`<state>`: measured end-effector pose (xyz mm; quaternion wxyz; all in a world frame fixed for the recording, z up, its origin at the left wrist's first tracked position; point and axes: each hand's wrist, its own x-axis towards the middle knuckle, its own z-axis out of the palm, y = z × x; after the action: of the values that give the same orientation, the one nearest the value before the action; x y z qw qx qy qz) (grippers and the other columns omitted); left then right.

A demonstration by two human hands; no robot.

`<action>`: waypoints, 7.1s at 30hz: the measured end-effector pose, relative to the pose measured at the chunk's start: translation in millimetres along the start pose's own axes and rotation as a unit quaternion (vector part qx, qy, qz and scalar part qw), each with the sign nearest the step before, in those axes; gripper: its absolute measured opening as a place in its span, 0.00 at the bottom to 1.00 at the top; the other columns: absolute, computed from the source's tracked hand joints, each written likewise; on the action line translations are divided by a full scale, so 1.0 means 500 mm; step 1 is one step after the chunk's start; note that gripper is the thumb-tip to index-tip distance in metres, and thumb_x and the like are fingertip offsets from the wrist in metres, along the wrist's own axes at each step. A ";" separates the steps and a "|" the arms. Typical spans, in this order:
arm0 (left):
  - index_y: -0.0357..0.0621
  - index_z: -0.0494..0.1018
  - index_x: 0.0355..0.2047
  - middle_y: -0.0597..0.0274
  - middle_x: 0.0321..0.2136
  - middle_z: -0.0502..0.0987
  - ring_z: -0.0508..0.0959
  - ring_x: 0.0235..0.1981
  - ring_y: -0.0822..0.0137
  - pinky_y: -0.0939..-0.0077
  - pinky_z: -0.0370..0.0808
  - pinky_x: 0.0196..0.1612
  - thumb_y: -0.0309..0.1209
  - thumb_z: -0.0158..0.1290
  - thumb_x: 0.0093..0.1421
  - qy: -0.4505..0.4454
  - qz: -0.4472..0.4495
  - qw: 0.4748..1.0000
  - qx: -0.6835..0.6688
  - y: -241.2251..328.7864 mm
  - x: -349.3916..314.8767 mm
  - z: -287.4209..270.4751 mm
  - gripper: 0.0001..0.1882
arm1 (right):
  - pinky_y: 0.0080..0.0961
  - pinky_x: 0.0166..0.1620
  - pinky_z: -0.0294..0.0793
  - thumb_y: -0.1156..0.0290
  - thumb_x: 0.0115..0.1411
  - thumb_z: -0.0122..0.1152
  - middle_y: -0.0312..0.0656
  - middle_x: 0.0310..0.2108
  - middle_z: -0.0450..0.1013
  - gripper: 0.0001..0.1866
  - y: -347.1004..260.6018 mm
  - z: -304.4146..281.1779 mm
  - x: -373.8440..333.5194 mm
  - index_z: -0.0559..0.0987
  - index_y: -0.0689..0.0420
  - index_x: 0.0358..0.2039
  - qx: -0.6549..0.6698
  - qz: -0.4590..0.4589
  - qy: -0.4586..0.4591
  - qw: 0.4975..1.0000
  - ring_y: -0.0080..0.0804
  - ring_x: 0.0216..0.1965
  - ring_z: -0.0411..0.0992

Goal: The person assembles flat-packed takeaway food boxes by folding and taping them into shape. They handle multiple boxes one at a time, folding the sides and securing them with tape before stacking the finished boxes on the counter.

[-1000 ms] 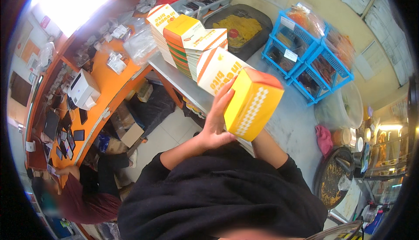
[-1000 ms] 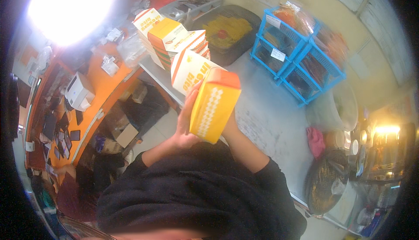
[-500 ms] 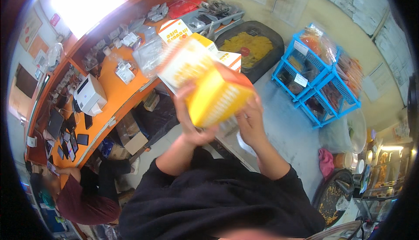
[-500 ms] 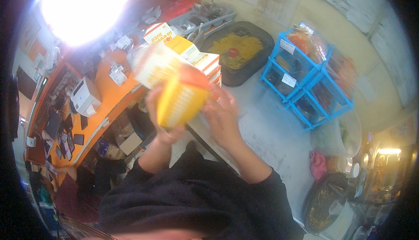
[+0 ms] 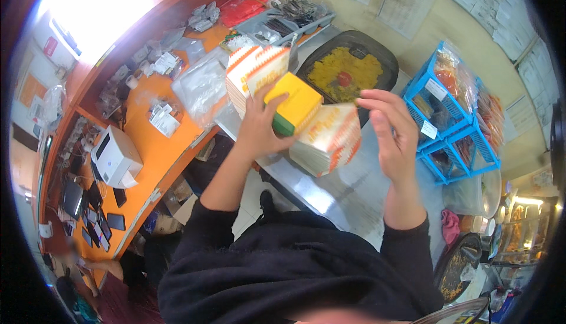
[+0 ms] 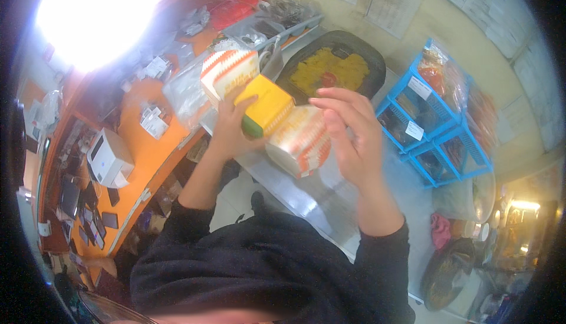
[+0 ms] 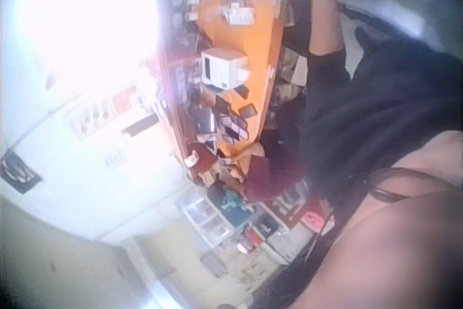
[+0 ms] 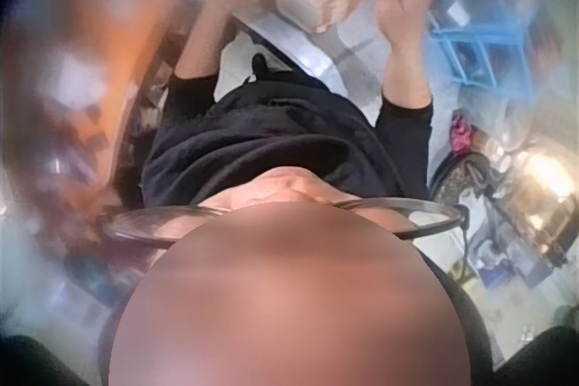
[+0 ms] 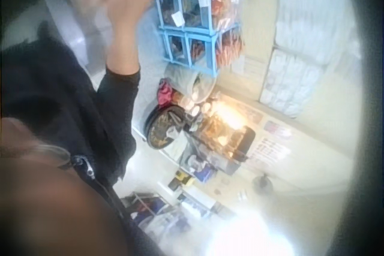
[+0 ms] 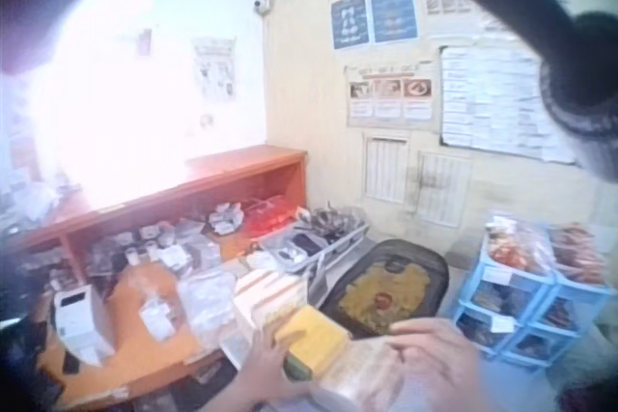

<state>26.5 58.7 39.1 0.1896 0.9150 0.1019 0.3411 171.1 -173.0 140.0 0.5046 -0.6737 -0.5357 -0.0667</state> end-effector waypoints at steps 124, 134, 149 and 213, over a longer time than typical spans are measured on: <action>0.31 0.71 0.46 0.54 0.39 0.77 0.78 0.42 0.62 0.67 0.75 0.48 0.37 0.48 0.66 0.662 -0.061 0.739 -0.108 -0.768 -0.685 -1.438 0.19 | 0.35 0.53 0.73 0.74 0.61 0.60 0.51 0.47 0.76 0.13 -0.442 1.045 -0.013 0.79 0.61 0.46 0.175 0.051 -0.353 0.918 0.47 0.50 0.75; 0.25 0.53 0.61 0.35 0.48 0.70 0.77 0.47 0.42 0.55 0.80 0.44 0.33 0.54 0.50 0.290 -0.031 0.848 -0.443 -0.334 -0.640 -1.179 0.41 | 0.35 0.55 0.70 0.74 0.61 0.60 0.50 0.48 0.75 0.13 -0.397 0.832 -0.001 0.78 0.61 0.46 0.192 -0.019 -0.124 0.973 0.43 0.51 0.73; 0.37 0.68 0.13 0.49 0.15 0.71 0.74 0.21 0.45 0.55 0.68 0.24 0.40 0.55 0.58 -0.445 0.233 0.863 -0.051 0.284 -0.083 -0.347 0.23 | 0.31 0.48 0.73 0.66 0.49 0.76 0.42 0.47 0.78 0.28 -0.130 -0.010 -0.278 0.77 0.57 0.51 0.177 0.075 -0.214 0.958 0.34 0.45 0.76; 0.30 0.54 0.63 0.42 0.61 0.61 0.64 0.62 0.53 0.58 0.60 0.63 0.30 0.54 0.53 -0.238 0.118 0.761 -0.592 0.539 -0.105 0.156 0.38 | 0.30 0.49 0.71 0.65 0.61 0.61 0.44 0.45 0.72 0.24 -0.026 -0.183 -0.474 0.68 0.66 0.53 0.204 0.141 0.229 0.941 0.32 0.46 0.71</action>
<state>54.4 -224.2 66.3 0.6700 0.6774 -0.2771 0.1240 103.1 -397.9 42.2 0.7446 -0.5917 -0.3068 -0.0369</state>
